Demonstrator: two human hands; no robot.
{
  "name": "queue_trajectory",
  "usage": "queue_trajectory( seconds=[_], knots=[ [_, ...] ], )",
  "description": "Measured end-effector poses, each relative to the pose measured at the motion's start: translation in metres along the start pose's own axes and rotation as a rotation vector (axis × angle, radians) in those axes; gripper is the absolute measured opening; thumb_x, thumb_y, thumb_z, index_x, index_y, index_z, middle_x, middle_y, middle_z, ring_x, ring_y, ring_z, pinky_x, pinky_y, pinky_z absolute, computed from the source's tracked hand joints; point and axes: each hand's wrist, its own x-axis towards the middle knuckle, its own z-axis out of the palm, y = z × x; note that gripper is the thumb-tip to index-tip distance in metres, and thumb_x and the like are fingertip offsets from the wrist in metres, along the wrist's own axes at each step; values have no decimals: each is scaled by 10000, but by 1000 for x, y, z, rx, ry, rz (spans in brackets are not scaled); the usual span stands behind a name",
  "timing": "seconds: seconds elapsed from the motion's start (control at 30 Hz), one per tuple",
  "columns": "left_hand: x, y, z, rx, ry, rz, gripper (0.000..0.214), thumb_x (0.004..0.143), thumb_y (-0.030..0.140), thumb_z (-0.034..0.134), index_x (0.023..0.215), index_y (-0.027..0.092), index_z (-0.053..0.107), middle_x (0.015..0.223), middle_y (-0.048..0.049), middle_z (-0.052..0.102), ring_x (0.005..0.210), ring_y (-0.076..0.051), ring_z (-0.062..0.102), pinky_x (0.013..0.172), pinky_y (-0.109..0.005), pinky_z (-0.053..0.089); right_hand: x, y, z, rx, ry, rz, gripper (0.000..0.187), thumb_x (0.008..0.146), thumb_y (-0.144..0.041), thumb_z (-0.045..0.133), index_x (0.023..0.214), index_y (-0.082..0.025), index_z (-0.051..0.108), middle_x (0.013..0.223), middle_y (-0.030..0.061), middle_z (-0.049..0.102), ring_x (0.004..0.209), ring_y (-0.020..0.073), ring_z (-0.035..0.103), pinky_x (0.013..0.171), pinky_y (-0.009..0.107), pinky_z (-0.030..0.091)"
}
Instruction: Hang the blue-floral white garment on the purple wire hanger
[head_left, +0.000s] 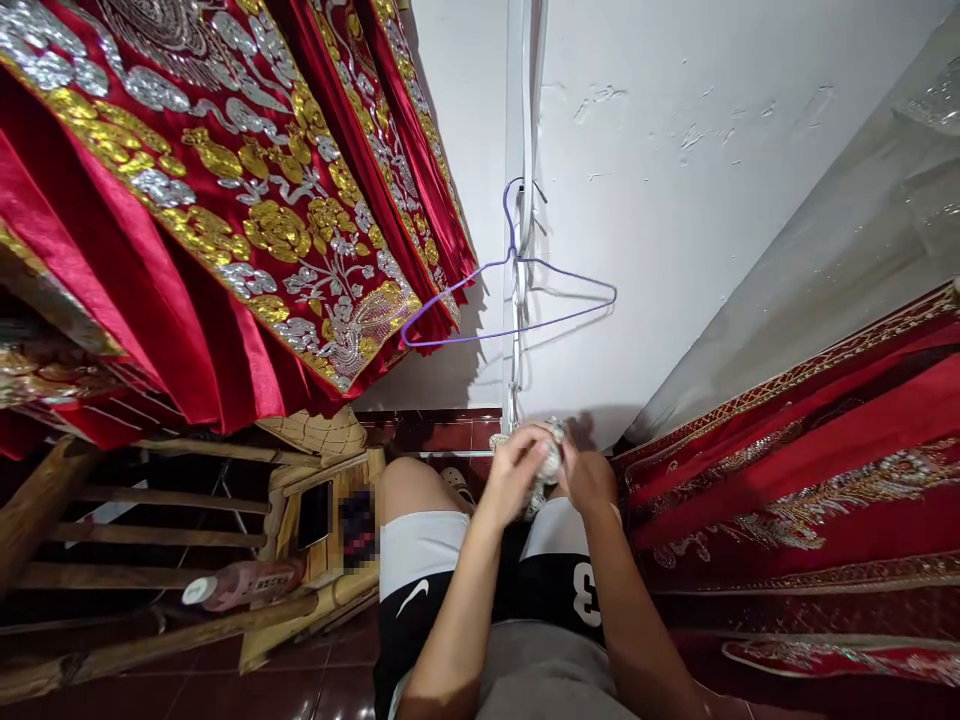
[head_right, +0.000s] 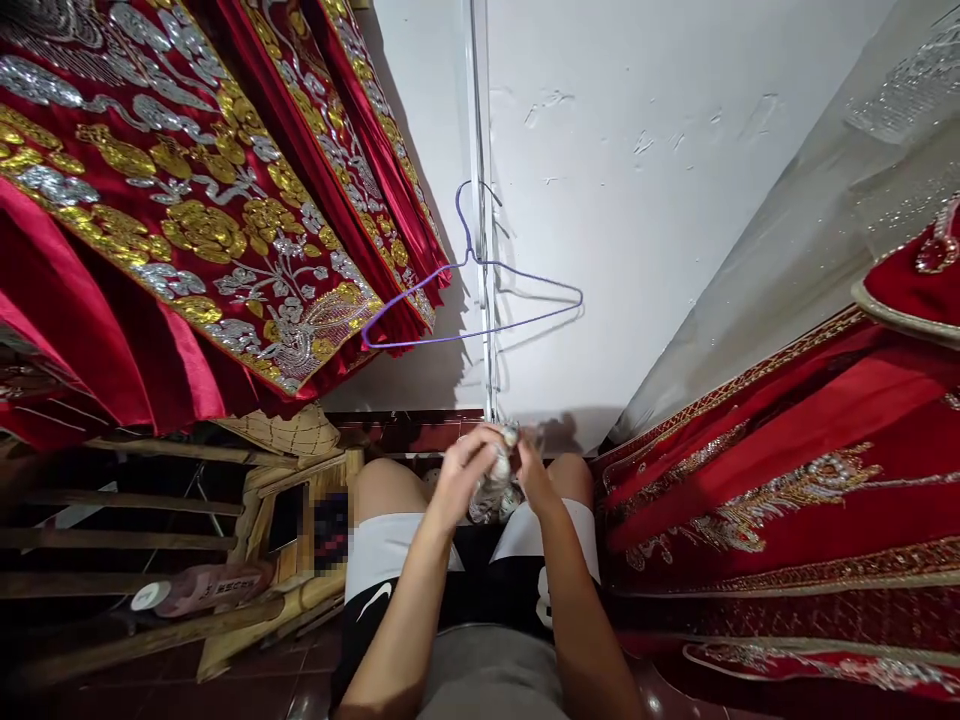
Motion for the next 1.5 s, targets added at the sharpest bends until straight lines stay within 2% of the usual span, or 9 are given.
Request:
queue_trajectory(
  seconds=[0.13, 0.3, 0.43, 0.53, 0.67, 0.87, 0.97, 1.17, 1.5],
  knots=[
    [-6, 11, 4, 312, -204, 116, 244, 1025, 347, 520, 1099, 231, 721, 1221, -109, 704, 1287, -275, 589, 1138, -429, 426, -5, -10, 4, 151, 109, 107, 649, 743, -904, 525, 725, -264, 631, 570, 59, 579, 676, 287, 647, 532, 386, 523],
    [10, 16, -33, 434, -118, 58, 524, 1031, 425, 522, 1514, 231, 466, 1441, -146, 609, 1350, -281, 562, 1136, -420, 426, -8, -47, -4, 99, -325, 251, 441, 676, -635, 821, 652, -236, 636, 600, 57, 629, 598, 252, 629, 515, 364, 494],
    [11, 9, -56, 313, -363, -30, 575, 1035, 608, 374, 1366, 210, 623, 1137, -122, 738, 1059, -265, 694, 932, -363, 546, -1, -93, -8, -213, -809, 196, 168, 735, -325, 788, 782, -179, 723, 765, 45, 702, 691, 200, 634, 619, 310, 502],
    [0, -5, -69, 259, -538, -68, 647, 1001, 700, 338, 1084, 202, 742, 928, -93, 751, 902, -260, 705, 807, -332, 564, 8, -122, -11, -408, -929, 62, 104, 771, -271, 701, 750, -170, 712, 678, -7, 655, 618, 154, 581, 569, 260, 452],
    [-8, -13, -103, 662, -491, -84, 460, 948, 641, 515, 908, 235, 727, 818, -62, 741, 724, -242, 676, 693, -284, 503, 30, -138, -17, -576, -623, -212, 128, 779, -186, 613, 796, -177, 740, 758, 10, 701, 673, 166, 603, 602, 251, 460],
    [14, 6, -168, 1149, -396, -127, 396, 956, 562, 490, 850, 259, 722, 698, -69, 716, 701, -278, 673, 924, -401, 483, 103, -125, -23, -526, 45, -499, 701, 756, -95, 550, 1443, -236, 575, 1117, 69, 742, 842, 220, 660, 789, 333, 523],
    [25, 9, -184, 1215, -359, -170, 358, 941, 518, 512, 818, 260, 728, 789, -91, 760, 821, -306, 707, 1041, -481, 450, 134, -113, -28, -574, 38, -511, 600, 761, -106, 519, 1341, -191, 648, 1277, 109, 709, 1053, 264, 654, 923, 379, 494],
    [46, 12, -193, 926, -134, -18, 477, 927, 597, 539, 718, 196, 689, 1409, -162, 628, 1277, -351, 610, 1155, -490, 421, 134, -111, -55, -709, -60, -495, 298, 786, -153, 487, 960, -168, 729, 895, 71, 752, 852, 246, 651, 741, 321, 451],
    [114, 59, -170, 691, 142, 189, 378, 972, 486, 507, 948, 176, 722, 1294, -148, 698, 1228, -302, 619, 1149, -447, 409, 100, -136, -53, -647, -235, -452, 197, 787, -201, 526, 859, -185, 709, 836, 25, 713, 781, 202, 623, 677, 283, 417]
  ],
)
